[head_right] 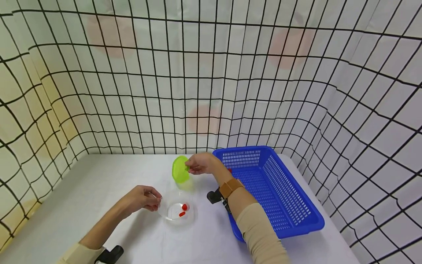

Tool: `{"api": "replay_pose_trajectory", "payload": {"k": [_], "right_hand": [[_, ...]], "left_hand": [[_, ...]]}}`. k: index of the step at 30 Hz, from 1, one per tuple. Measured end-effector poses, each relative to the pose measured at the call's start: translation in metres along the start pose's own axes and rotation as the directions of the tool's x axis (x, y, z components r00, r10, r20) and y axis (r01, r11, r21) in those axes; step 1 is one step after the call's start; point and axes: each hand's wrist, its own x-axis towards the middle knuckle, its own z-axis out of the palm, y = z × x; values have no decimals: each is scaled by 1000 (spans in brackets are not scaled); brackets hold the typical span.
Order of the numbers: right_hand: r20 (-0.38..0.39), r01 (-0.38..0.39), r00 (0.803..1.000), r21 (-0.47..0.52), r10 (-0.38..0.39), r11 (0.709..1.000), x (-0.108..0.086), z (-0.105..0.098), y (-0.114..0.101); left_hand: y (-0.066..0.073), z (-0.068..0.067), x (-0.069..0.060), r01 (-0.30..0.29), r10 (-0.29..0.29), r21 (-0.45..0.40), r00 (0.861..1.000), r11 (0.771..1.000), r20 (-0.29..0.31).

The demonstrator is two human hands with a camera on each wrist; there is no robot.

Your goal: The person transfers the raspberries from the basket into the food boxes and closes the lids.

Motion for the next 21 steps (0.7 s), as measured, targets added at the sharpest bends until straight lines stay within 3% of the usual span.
{"api": "replay_pose_trajectory", "payload": {"k": [7, 15, 21], "right_hand": [[55, 38, 998, -35, -36, 999, -17, -1, -4], [74, 29, 997, -48, -26, 998, -32, -5, 0], [160, 46, 987, -82, -32, 996, -43, -7, 4]], "left_hand": [[-1, 1, 0, 21, -21, 8, 1000, 1000, -3], [0, 1, 0, 12, -12, -1, 1000, 1000, 10], [-1, 2, 1, 23, -23, 0, 1000, 1000, -7]]}}
